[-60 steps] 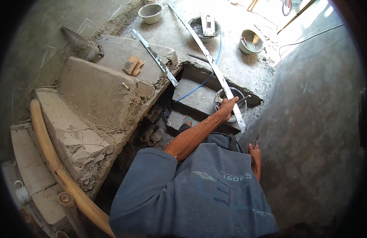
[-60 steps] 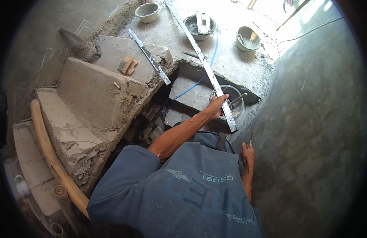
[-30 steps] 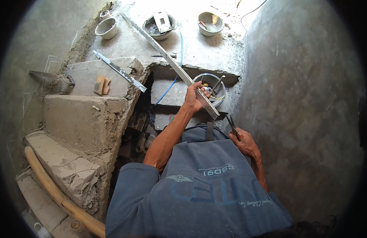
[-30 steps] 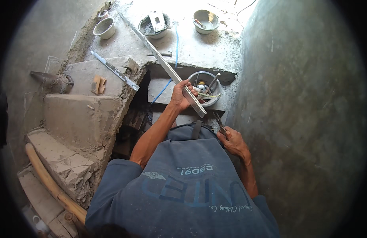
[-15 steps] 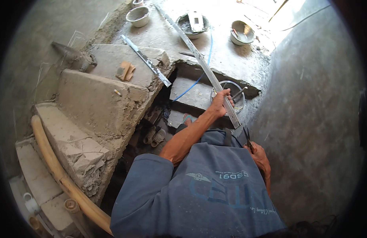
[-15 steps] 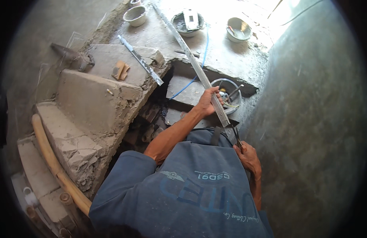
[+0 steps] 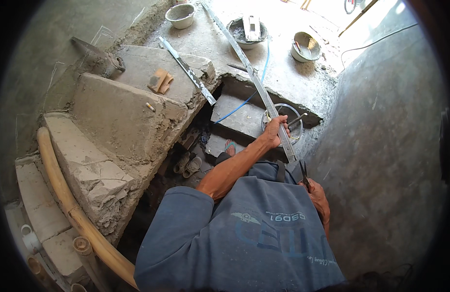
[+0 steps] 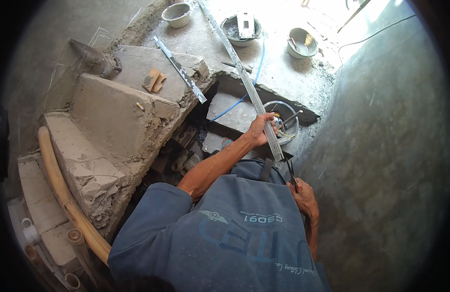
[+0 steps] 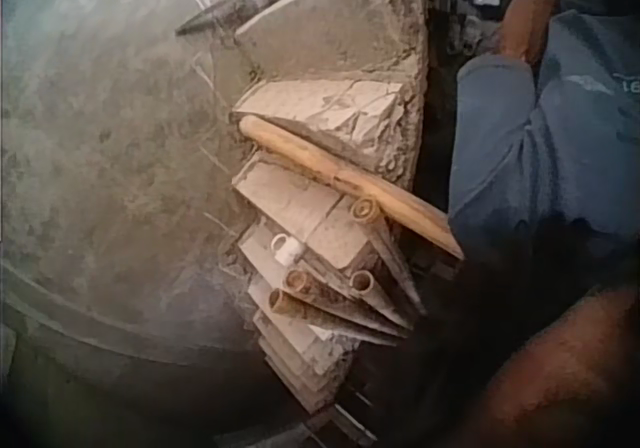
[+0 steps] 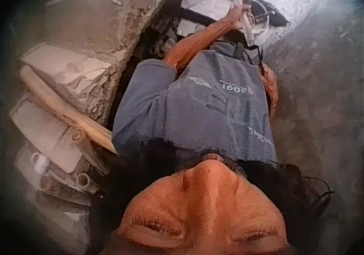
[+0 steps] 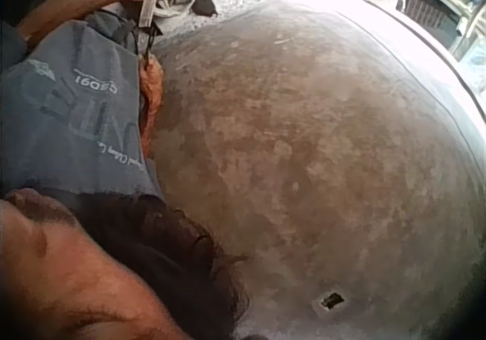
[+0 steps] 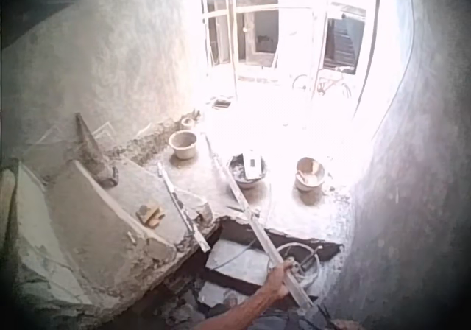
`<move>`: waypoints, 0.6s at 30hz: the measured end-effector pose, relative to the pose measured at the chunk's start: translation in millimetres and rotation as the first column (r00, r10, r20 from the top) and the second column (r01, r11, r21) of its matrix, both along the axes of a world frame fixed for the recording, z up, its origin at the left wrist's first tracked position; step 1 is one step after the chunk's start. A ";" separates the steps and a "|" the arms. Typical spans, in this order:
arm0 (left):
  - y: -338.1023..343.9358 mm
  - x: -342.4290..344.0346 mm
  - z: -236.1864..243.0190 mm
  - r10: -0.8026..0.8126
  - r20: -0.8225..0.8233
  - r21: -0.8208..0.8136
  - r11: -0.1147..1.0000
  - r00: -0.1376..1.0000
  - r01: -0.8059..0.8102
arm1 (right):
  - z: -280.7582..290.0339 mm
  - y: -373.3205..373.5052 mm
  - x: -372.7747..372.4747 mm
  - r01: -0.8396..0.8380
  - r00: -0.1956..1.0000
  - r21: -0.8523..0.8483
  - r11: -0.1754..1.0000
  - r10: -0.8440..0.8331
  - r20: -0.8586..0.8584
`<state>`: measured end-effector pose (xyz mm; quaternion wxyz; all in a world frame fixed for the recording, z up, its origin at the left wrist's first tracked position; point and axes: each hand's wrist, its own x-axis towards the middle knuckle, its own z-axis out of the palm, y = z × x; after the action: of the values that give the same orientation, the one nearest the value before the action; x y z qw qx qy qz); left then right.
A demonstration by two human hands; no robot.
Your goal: The person uses scissors to cut a metal corner bead and then applies it to a wall corner where mortar has been pre-applied, pressing it into the plaster to secure it.
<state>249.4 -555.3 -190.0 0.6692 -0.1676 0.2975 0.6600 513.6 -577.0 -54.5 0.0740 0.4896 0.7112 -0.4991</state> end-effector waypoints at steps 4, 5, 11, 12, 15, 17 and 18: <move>-0.4 0.0 -1.8 -0.004 -0.006 -0.004 1.000 1.000 0.004 | -2.6 -0.7 1.0 0.021 1.000 -0.028 0.999 -0.021 -0.009; -0.8 -0.2 -1.1 -0.003 -0.003 -0.002 1.000 1.000 0.003 | 0.1 -0.9 -0.9 0.020 1.000 -0.027 0.999 -0.020 -0.007; 0.7 1.7 -1.3 -0.014 -0.001 -0.010 1.000 1.000 0.014 | 6.3 -1.4 -1.5 0.011 0.999 -0.014 1.000 -0.011 0.031; 0.4 1.8 -1.6 -0.005 0.017 -0.003 1.000 1.000 0.005 | 6.1 -1.0 -0.6 0.013 0.999 -0.019 1.000 -0.013 0.029; 0.3 -0.6 -3.3 0.016 0.013 -0.001 1.000 1.000 -0.016 | -5.9 2.0 1.9 -0.013 1.000 -0.027 1.000 0.014 0.023; 0.1 0.9 -2.2 0.004 0.013 0.004 1.000 1.000 -0.004 | -3.0 3.2 4.6 -0.017 0.999 -0.023 1.000 0.018 0.041; 3.0 2.4 -3.4 0.003 0.021 0.003 1.000 1.000 -0.003 | 5.2 2.8 -0.3 -0.068 0.997 0.024 0.997 0.067 0.028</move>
<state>251.8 -552.4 -193.4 0.6714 -0.1739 0.2893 0.6598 513.2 -574.1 -49.3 0.0943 0.4731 0.7323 -0.4806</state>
